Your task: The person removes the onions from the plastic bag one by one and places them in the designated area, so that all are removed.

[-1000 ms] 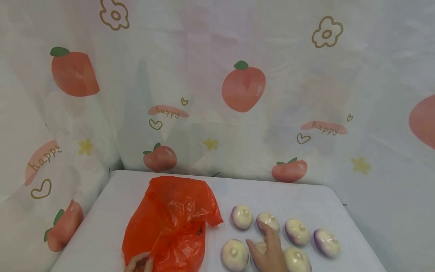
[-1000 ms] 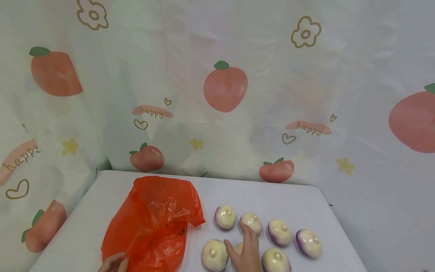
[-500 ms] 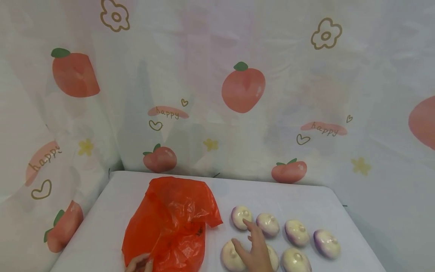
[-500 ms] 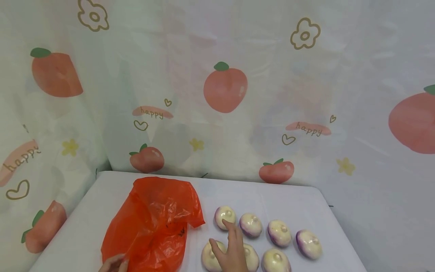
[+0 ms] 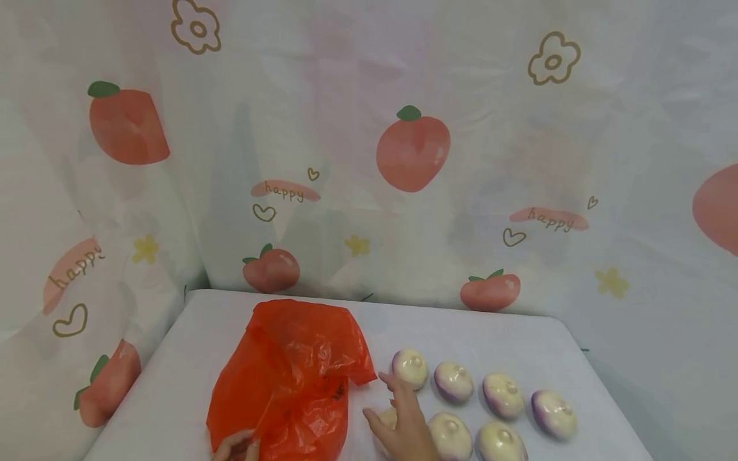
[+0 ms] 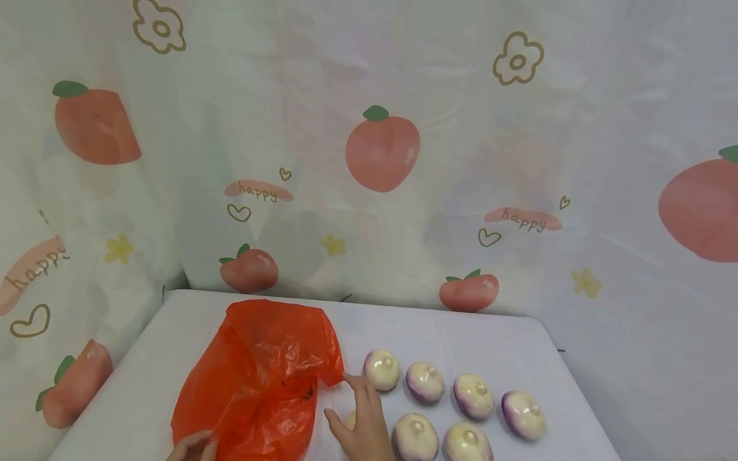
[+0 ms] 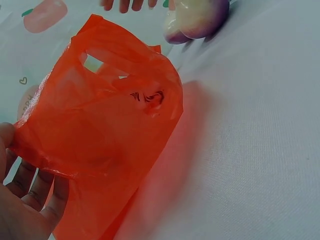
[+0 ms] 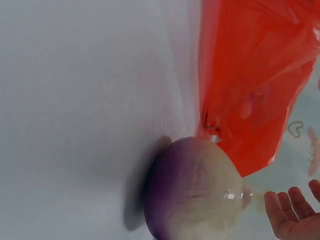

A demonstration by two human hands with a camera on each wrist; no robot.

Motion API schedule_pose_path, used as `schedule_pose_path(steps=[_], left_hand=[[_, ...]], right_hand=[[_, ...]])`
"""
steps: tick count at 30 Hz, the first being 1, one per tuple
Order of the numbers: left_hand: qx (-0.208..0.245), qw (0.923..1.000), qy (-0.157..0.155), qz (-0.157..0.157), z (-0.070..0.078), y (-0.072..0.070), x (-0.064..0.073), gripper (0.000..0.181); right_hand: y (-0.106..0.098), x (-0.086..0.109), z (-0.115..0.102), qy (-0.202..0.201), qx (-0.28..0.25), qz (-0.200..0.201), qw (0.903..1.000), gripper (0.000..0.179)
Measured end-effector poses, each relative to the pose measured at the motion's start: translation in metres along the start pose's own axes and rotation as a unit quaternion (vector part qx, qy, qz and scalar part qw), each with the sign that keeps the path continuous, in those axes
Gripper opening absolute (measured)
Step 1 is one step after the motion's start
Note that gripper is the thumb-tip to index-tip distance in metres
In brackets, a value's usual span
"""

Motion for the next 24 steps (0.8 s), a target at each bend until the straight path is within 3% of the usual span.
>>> schedule_pose_path(steps=[7,13,17,21,24], left_hand=[[-0.015,0.9997,-0.019,0.004,-0.003,0.001,0.001,0.012],[-0.017,0.9997,0.001,0.02,-0.005,0.001,0.0,0.01],[-0.022,0.9995,-0.003,0.021,-0.005,0.001,0.001,0.011],[-0.025,0.9995,-0.012,0.016,-0.002,-0.002,0.001,0.011],[-0.009,0.9995,0.011,0.029,0.005,-0.008,0.001,0.011]], right_hand=[[0.02,0.003,-0.015,-0.048,0.0,-0.026,0.9985,0.053],[0.036,0.001,-0.025,-0.014,-0.026,-0.107,0.9939,0.039],[0.044,-0.001,-0.029,0.005,-0.03,-0.146,0.9888,0.03],[0.049,-0.004,-0.03,0.027,-0.02,-0.169,0.9851,0.031],[0.054,-0.006,-0.03,0.031,-0.008,-0.187,0.9819,0.036]])
Point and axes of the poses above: each hand's wrist, its own x-axis away from the middle knuckle, its own y-axis out of the palm, z = x × y, the point moved 6 cm from there along -x, towards the middle knuckle, and after that the axes turned 11 degrees about y, right-handed, at the moved point
